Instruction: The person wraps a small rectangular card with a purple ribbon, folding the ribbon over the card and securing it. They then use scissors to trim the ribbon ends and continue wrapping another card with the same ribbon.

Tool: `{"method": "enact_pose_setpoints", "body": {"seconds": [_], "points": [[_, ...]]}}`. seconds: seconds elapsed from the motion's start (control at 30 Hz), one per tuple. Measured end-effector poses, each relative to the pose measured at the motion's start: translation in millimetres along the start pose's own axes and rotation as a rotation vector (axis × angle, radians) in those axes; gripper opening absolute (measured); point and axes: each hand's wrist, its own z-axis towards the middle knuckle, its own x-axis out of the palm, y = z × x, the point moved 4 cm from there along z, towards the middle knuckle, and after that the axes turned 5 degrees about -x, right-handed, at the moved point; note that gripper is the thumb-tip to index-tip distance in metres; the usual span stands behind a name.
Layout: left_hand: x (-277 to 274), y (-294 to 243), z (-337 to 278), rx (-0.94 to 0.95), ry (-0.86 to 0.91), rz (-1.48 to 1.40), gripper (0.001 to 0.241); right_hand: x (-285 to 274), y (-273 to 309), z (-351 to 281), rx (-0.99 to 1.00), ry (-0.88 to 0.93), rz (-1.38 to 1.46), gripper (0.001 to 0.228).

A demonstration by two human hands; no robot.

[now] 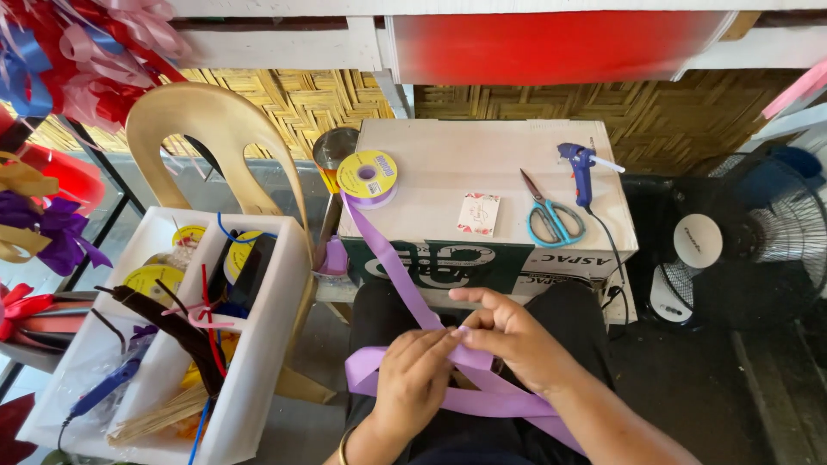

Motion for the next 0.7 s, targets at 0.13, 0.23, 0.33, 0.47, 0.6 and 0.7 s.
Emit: {"method": "enact_pose_setpoints", "body": {"seconds": [0.13, 0.23, 0.33, 0.47, 0.6, 0.7], "points": [[7.7, 51.8, -20.0, -0.565, 0.01, -0.205, 0.016, -19.4, 19.8, 46.2, 0.047, -0.029, -0.572, 0.049], [0.5, 49.3, -10.2, -0.798, 0.058, -0.544, 0.025, -90.1, -3.5, 117.7, -0.334, -0.284, -1.207, 0.063], [0.6, 50.6, -6.0, -0.855, 0.081, -0.601, 0.024, -142.7, -44.1, 182.1, -0.275, -0.187, -1.552, 0.084], [0.3, 47.6, -0.2, -0.843, 0.067, -0.689, 0.022, -158.9, -69.3, 197.9, 0.012, -0.066, -1.626, 0.098], [0.9, 50.6, 2.9, -0.821, 0.036, -0.731, 0.017, -150.2, -78.3, 184.4, -0.36, -0.094, -1.722, 0.052], [3.0, 49.9, 6.0, -0.783, 0.055, -0.711, 0.015, -130.0, -61.7, 164.3, -0.532, -0.115, -1.609, 0.026]]}}
